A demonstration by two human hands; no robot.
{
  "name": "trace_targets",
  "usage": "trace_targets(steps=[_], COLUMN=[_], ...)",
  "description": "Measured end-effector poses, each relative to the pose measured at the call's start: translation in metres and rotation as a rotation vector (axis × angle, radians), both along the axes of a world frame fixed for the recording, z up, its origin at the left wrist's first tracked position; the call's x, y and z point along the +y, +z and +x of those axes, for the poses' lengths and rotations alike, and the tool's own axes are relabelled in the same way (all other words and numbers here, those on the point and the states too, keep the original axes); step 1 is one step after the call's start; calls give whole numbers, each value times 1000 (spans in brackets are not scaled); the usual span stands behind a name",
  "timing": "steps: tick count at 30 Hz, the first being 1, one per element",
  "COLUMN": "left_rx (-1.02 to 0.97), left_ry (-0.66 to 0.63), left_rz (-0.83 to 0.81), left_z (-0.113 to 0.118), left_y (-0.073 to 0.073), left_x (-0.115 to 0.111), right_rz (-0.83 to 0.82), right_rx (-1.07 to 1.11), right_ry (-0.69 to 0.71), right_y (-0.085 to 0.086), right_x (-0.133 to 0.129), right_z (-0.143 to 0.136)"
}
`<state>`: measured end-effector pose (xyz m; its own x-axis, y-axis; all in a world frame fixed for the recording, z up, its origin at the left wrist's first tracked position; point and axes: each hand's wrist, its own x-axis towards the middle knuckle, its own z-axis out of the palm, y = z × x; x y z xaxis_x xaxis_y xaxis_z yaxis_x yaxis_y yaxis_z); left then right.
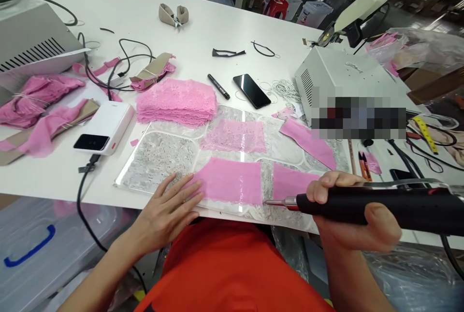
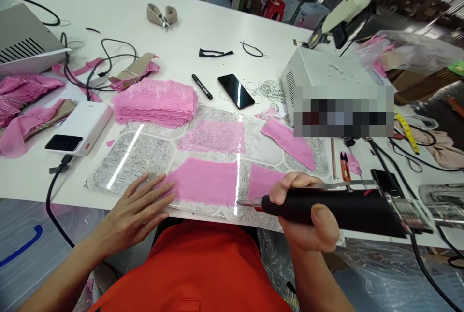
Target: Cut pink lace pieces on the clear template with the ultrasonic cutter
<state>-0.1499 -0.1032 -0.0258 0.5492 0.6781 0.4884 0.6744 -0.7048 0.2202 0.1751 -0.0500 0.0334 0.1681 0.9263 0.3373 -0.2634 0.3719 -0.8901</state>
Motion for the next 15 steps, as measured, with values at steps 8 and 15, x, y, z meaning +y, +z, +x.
trace_targets(steps=[8,15], left_rx=[-29,38], left_ry=[-224,-347], left_rz=[26,55], left_z=[77,106], left_y=[12,-4], left_x=[15,24], right_rz=[45,168], right_rx=[77,86], right_ry=[-55,-156], right_y=[-3,-12], right_x=[9,31], right_z=[-2,-12])
